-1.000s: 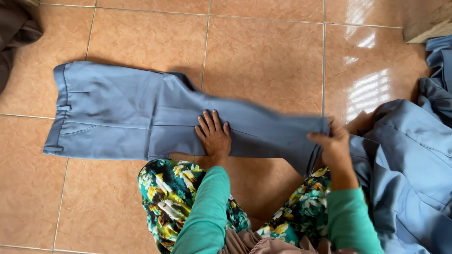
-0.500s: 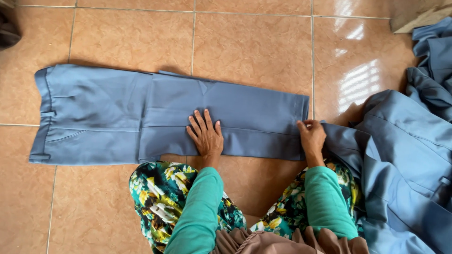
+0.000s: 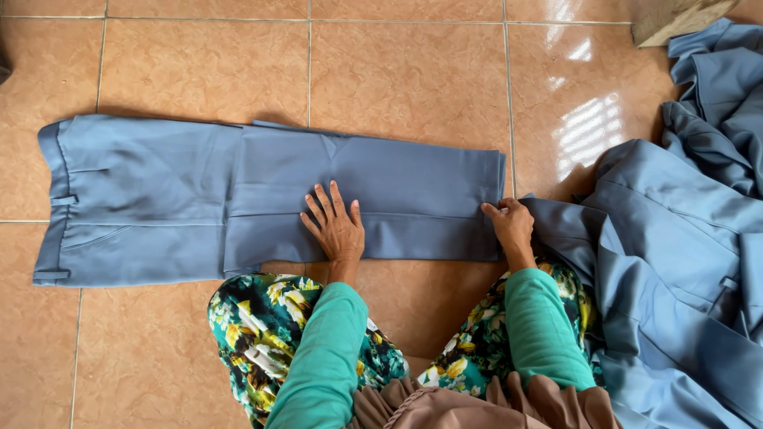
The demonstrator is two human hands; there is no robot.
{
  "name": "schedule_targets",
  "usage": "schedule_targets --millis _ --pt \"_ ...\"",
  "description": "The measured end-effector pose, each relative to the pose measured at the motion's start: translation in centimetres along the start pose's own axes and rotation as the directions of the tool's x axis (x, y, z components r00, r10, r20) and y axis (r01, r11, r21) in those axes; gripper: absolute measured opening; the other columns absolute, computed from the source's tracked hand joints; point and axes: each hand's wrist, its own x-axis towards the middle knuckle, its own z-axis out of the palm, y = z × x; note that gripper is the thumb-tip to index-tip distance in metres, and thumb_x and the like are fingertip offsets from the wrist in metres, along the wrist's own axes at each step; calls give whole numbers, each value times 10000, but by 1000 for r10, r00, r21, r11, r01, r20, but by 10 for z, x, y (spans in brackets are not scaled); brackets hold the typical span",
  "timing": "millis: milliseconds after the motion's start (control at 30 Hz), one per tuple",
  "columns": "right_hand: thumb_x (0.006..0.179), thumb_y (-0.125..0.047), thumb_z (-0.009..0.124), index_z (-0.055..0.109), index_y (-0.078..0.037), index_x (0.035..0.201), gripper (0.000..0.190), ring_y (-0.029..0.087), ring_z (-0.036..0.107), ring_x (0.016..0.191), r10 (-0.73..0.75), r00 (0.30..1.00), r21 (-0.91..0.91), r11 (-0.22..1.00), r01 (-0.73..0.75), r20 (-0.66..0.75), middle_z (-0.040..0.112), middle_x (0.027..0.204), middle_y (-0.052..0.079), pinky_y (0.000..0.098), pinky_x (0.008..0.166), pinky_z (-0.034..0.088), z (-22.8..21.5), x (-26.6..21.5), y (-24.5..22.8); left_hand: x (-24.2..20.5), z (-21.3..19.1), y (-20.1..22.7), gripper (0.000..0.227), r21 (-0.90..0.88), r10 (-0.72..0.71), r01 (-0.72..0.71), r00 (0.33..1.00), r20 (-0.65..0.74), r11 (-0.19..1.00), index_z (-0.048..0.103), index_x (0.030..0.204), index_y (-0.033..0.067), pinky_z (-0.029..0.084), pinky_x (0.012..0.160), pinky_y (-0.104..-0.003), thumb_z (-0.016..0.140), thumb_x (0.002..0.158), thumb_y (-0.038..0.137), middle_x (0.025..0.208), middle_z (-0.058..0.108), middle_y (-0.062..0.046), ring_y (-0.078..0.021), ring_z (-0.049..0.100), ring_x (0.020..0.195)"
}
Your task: Folding grey trousers into a neat rectangular shape on a tiled floor.
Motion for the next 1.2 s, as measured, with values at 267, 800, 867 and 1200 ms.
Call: schedule_targets --millis 267,800,867,1200 --pt "895 -419 820 745 -70 1147 437 404 705 1007 -1 999 77 997 5 -51 739 986 148 553 765 576 -7 -3 -1 -3 9 -5 587 23 33 -34 999 11 999 410 1570 153 206 1160 -658 359 1089 486 1592 404 -186 -423 334 1484" --pt "1119 -441 357 430 -222 1586 521 241 235 1562 -722 679 -384 669 637 -131 370 1663 66 471 1250 99 94 -70 -90 -7 21 68 591 -222 414 -357 847 332 908 259 1620 268 94 1274 -555 406 1061 387 1712 183 -73 -328 141 1580" --pt "1119 -436 360 387 -256 1617 530 242 223 1567 -703 704 -425 670 608 -102 339 1683 40 527 1246 96 77 -67 -89 19 15 44 546 -217 408 -350 840 358 911 270 1609 343 102 1245 -610 302 1083 483 1693 249 -52 -345 206 1560" --pt "1133 -540 227 272 -216 1657 617 305 82 1598 -549 830 -394 788 473 -103 230 1716 85 657 1213 -38 64 -13 -84 95 48 -43 615 70 108 -117 986 124 991 341 1607 255 141 1212 -641 438 1055 508 1651 337 -115 -388 244 1530"
